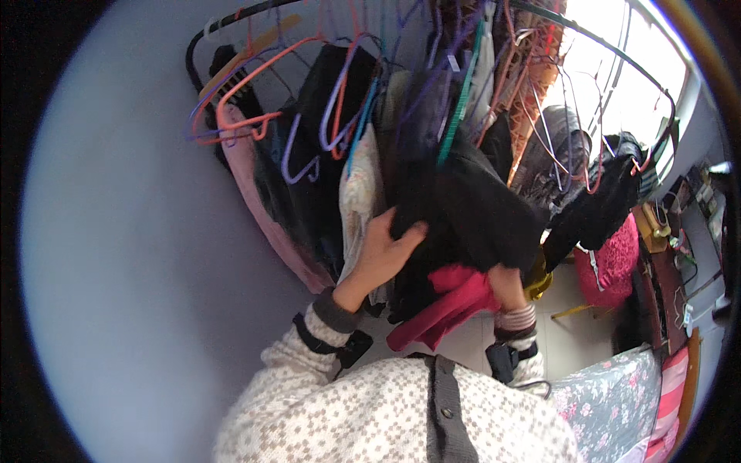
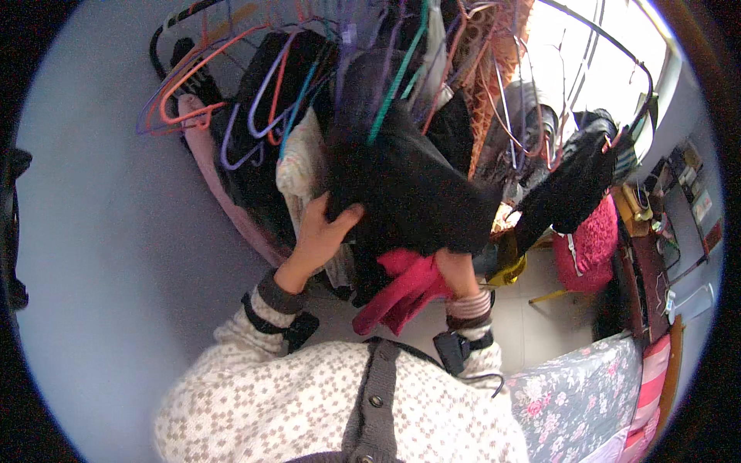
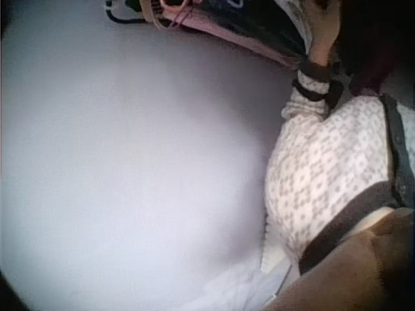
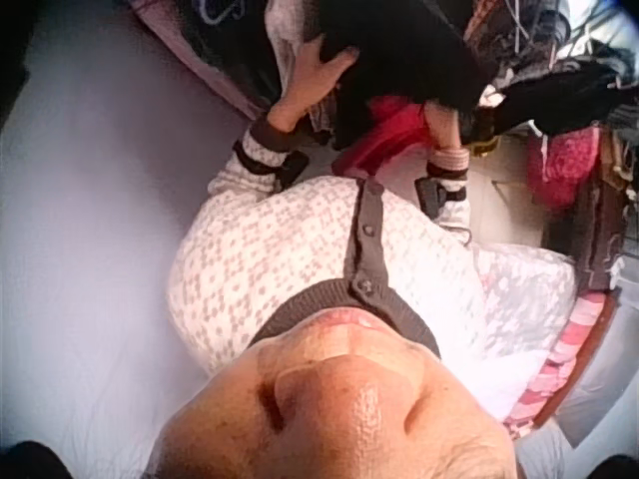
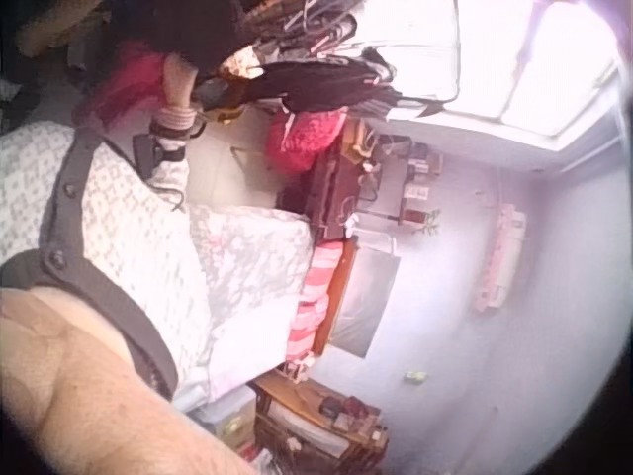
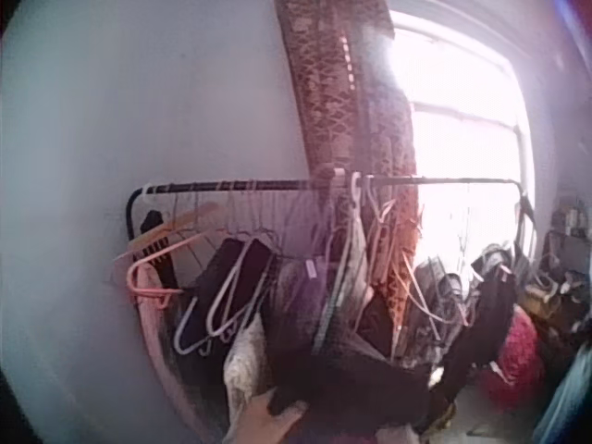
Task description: The person closes a washing machine lid, walks through a living area into a bedroom, and removes a pink garment from a clothes rack. They then handle several other garments on hangers, including a black top and a brown sweater, before returning to the washing machine and placing the pink garment inside.
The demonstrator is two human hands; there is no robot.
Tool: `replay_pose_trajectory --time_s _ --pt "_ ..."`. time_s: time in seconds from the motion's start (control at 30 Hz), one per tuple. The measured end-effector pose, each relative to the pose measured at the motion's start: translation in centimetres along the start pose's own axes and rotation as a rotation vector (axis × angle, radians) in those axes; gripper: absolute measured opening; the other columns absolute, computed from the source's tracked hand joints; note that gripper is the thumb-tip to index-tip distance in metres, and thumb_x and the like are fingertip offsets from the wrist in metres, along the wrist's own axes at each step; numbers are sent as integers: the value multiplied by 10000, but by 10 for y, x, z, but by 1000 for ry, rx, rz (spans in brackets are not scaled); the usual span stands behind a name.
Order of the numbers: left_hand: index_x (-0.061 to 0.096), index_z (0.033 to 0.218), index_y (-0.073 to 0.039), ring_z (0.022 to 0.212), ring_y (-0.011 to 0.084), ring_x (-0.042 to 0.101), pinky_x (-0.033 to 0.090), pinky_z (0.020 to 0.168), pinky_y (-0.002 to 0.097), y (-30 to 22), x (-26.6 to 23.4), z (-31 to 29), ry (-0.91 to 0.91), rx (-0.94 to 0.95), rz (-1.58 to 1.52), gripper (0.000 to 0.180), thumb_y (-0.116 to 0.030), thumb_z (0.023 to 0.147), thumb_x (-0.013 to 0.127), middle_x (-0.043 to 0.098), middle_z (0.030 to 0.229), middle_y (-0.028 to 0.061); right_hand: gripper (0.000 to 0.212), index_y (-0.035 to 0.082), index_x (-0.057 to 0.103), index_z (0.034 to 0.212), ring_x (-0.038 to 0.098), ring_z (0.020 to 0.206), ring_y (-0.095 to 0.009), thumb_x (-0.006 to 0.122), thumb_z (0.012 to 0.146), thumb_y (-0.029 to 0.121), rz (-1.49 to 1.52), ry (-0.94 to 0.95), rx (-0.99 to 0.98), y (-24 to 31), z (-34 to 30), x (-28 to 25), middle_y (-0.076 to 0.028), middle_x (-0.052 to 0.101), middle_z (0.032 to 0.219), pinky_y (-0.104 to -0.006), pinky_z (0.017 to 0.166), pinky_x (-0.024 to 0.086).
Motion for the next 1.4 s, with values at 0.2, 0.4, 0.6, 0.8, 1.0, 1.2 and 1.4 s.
replay_pose_trajectory --time_s 0.2,0.4,0.6,0.8,1.0,1.2,1.4 --pt "588 1170 36 978 377 647 499 831 407 88 -11 -49 -84 27 408 372 -180 875 655 658 1057 243 366 -58 552 1233 568 1083 -237 492 875 -7 1339 -101 382 -45 112 -79 -121 623 1161 -314 998 400" --pt "445 1332 36 1135 418 567 445 948 459 220 -8 -131 48 -367 573 600 -258 864 680 588 1226 269 749 -58 238 1471 635 798 -97 673 909 180 1826 560 267 10 137 -69 -83 670 975 -238 706 515" --pt "525 1260 36 1037 454 589 474 868 475 155 -24 -93 6 -157 846 577 -343 853 679 619 1096 293 804 -120 252 1443 516 1178 -185 708 886 237 1627 604 477 28 60 4 -231 415 1427 -260 965 432" --pt "634 1060 23 845 372 674 520 734 432 9 8 -15 -167 14 679 516 -435 834 703 691 853 196 846 -186 246 1403 567 1050 -166 732 866 252 1563 740 520 38 16 24 -245 456 1338 -243 843 479" --pt "556 1063 45 745 349 671 515 648 422 -40 36 53 -264 93 636 502 -379 844 710 652 761 184 597 -139 437 1333 580 820 -65 680 896 187 1603 674 544 22 21 19 -71 661 917 -209 719 479" --pt "525 1152 62 850 278 655 509 778 368 -37 13 59 -425 281 412 358 -125 870 645 642 971 189 304 0 620 1222 588 859 -63 579 933 83 1604 250 640 -43 50 7 -30 665 960 -197 764 477" --pt "582 1202 5 1011 182 612 481 927 293 -46 -36 46 -492 50 -384 304 -18 901 550 642 1114 115 292 -11 613 1213 615 844 -73 598 946 106 1630 262 534 -42 87 1 -35 669 938 -200 749 495"
Point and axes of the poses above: each hand's wrist, its own z-axis towards the middle knuckle, its own x-axis out of the palm, y = z × x, the point moved 8 cm from there along z, towards the middle knuckle
